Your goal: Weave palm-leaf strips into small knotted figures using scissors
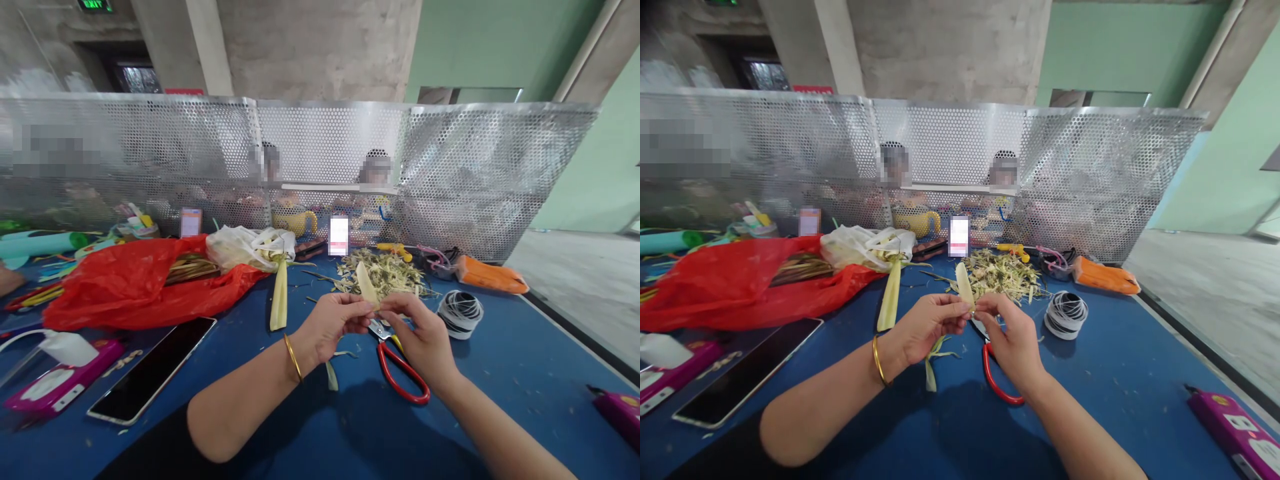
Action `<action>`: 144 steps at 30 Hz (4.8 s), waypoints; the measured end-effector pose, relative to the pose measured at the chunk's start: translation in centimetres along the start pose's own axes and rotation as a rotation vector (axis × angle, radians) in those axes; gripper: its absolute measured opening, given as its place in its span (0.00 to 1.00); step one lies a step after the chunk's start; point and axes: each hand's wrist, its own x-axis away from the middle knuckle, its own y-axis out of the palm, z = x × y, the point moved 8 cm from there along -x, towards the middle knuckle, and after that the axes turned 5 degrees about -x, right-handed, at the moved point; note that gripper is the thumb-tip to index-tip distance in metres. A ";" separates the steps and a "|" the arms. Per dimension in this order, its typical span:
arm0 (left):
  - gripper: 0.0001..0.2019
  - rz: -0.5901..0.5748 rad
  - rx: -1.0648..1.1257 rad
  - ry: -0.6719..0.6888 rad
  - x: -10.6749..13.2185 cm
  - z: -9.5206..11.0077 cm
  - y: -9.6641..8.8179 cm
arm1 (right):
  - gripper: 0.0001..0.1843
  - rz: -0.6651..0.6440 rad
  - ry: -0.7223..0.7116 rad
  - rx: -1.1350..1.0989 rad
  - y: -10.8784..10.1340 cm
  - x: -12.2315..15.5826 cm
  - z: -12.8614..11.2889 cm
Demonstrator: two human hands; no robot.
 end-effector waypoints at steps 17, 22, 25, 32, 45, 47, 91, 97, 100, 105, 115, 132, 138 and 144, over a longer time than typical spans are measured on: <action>0.10 -0.068 0.042 -0.131 0.4 -0.9 0.5 | 0.09 -0.013 -0.376 0.395 0.2 0.6 -2.5; 0.10 0.019 -0.030 0.012 0.2 -0.2 0.3 | 0.07 0.026 -0.125 0.221 -0.2 0.1 -1.0; 0.09 0.092 -0.121 0.084 0.2 0.2 0.1 | 0.06 0.024 0.055 0.087 0.1 0.2 0.7; 0.06 0.137 -0.282 0.171 0.3 0.9 0.1 | 0.04 0.097 0.223 0.024 -0.1 0.4 2.2; 0.09 0.093 -0.238 0.146 0.2 0.5 0.4 | 0.13 0.161 0.426 -0.381 0.1 0.6 4.0; 0.08 0.071 -0.245 0.149 0.2 0.6 0.5 | 0.16 0.154 0.501 -0.515 0.5 0.8 4.6; 0.05 0.123 -0.221 0.138 0.3 0.1 0.3 | 0.07 -0.002 0.148 0.117 0.5 0.4 2.5; 0.07 0.122 -0.165 0.129 0.1 -0.3 0.2 | 0.08 0.054 0.147 0.102 0.1 0.5 2.3; 0.08 0.113 -0.150 0.127 -0.1 -0.5 0.2 | 0.07 0.081 0.187 0.056 -0.1 0.5 2.7; 0.09 0.096 -0.130 0.092 0.0 -0.6 0.3 | 0.06 0.095 0.232 -0.072 0.2 0.4 2.9; 0.07 0.094 -0.043 -0.019 0.3 -0.7 -0.3 | 0.13 -0.092 -0.244 0.414 1.0 0.7 -1.4; 0.05 0.138 -0.080 0.098 0.1 -0.3 -0.3 | 0.06 -0.045 0.056 0.155 0.5 0.2 0.7; 0.03 0.184 -0.145 0.118 0.4 -0.3 -0.1 | 0.05 -0.003 0.140 0.150 0.3 0.4 1.7; 0.07 0.165 -0.132 0.124 0.4 -0.3 0.1 | 0.01 0.057 0.150 0.097 0.1 0.6 2.1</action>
